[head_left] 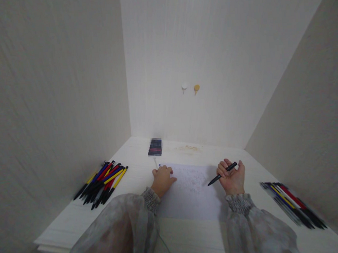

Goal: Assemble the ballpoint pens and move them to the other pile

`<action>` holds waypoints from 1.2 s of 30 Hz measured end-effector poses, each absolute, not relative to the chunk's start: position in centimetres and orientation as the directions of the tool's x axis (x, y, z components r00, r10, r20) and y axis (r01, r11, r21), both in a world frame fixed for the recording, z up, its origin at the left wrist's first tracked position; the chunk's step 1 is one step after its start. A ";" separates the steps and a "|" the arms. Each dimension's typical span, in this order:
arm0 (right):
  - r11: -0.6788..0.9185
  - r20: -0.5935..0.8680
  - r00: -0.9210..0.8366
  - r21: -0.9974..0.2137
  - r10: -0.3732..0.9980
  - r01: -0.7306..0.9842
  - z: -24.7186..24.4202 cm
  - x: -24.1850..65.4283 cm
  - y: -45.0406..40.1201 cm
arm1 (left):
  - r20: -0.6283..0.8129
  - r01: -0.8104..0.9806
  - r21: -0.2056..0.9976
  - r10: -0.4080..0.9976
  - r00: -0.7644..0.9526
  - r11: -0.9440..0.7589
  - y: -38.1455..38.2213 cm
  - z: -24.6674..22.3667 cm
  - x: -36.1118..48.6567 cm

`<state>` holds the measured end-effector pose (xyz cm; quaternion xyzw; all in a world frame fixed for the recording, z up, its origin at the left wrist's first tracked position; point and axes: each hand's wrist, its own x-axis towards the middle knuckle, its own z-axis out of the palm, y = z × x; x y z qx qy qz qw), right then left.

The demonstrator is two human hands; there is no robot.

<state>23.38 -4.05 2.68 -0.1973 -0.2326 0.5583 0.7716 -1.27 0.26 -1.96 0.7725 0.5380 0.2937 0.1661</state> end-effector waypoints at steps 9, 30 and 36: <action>0.185 0.072 0.232 -0.837 0.970 -0.515 2.3 20.8 -3.6 | 0.170 0.859 0.411 0.951 0.256 -0.305 0.0 -1.2 -1.1; 0.270 0.250 -0.103 -0.920 0.963 0.284 -0.6 14.4 -3.3 | 0.017 0.828 0.501 0.959 0.283 -0.253 0.0 -0.4 -1.4; 0.294 0.260 -0.142 -0.884 0.955 0.364 -0.9 13.9 -3.2 | 0.010 0.842 0.478 0.960 0.280 -0.251 0.0 -0.2 -1.4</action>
